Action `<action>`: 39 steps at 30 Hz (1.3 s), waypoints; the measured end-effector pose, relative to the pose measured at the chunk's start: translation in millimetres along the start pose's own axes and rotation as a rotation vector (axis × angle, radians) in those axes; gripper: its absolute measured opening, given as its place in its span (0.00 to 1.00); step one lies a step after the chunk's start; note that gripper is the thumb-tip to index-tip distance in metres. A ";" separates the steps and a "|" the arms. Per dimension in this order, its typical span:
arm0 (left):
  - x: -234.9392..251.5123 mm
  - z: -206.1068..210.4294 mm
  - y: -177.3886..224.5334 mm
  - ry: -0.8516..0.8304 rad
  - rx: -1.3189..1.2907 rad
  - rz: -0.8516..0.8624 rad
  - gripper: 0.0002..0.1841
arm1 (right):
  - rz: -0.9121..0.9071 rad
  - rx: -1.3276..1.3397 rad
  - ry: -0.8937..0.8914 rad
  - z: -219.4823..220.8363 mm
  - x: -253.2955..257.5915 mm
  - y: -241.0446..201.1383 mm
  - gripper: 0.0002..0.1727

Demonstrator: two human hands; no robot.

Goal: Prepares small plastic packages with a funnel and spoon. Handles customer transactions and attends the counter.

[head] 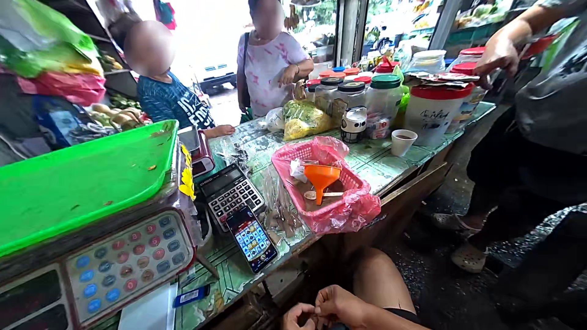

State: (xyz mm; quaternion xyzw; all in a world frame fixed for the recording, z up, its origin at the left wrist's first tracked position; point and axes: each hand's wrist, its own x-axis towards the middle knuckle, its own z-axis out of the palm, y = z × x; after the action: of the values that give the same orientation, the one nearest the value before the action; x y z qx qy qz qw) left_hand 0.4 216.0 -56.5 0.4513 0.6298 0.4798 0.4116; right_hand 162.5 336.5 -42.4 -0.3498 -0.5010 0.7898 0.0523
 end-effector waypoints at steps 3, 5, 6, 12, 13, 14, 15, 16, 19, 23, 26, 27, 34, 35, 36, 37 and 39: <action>-1.4 2.1 -6.8 0.012 -0.189 -0.045 0.09 | -0.016 -0.019 -0.045 0.2 -1.4 -3.7 0.04; -2.7 4.2 -8.6 0.037 -0.300 -0.074 0.09 | -0.029 -0.014 -0.050 0.6 0.8 -6.2 0.04; -3.3 5.1 -10.2 0.047 -0.345 -0.086 0.09 | -0.034 -0.012 -0.044 1.2 1.8 -7.5 0.04; -4.6 5.4 -12.7 0.022 -0.343 -0.126 0.09 | 0.005 -0.069 -0.002 7.2 3.4 -13.3 0.03; -4.4 7.0 -13.3 0.016 -0.331 -0.118 0.09 | 0.011 -0.095 0.003 8.5 4.0 -15.2 0.04; -3.6 9.2 -14.6 0.011 -0.324 -0.113 0.08 | 0.005 -0.123 0.012 10.0 4.5 -17.2 0.04; -2.1 11.5 -15.0 0.009 -0.318 -0.107 0.08 | -0.005 -0.155 0.022 11.1 4.8 -20.6 0.05; -0.1 13.3 -12.5 0.009 -0.302 -0.099 0.08 | -0.024 -0.186 0.023 11.6 4.2 -25.9 0.06; -10.1 17.9 1.3 -0.003 -0.227 -0.169 0.08 | -0.018 -0.232 -0.009 12.6 -5.7 -29.1 0.09; -10.8 7.0 10.1 -0.031 -0.222 -0.209 0.08 | -0.015 -0.141 -0.017 8.2 -3.2 -32.6 0.08; -11.9 7.0 10.2 -0.001 -0.316 -0.190 0.06 | -0.058 0.020 0.014 6.5 -5.7 -34.8 0.05; -11.8 7.5 9.3 0.017 -0.362 -0.184 0.05 | -0.063 0.072 0.025 6.2 -6.1 -37.0 0.04; -6.4 4.4 10.4 0.028 -0.447 -0.209 0.04 | -0.085 0.206 0.104 -1.9 -5.2 -42.0 0.03; -9.9 2.4 11.7 -0.011 -0.417 -0.222 0.04 | -0.084 0.207 0.112 -0.8 -6.5 -40.2 0.03; -13.6 1.2 14.0 -0.053 -0.365 -0.228 0.04 | -0.091 0.198 0.118 1.3 -8.9 -38.8 0.04; -14.3 1.4 17.2 -0.084 -0.311 -0.219 0.04 | -0.110 0.188 0.127 2.9 -11.5 -39.6 0.05; -10.2 3.0 21.6 -0.118 -0.243 -0.181 0.04 | -0.150 0.205 0.154 3.2 -12.6 -43.1 0.05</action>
State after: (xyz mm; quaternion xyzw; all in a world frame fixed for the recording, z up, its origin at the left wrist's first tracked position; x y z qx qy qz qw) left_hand 9.6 209.7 -35.2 0.3671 0.5798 0.4863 0.5409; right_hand 158.4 349.8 0.4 -0.3637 -0.4369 0.8016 0.1851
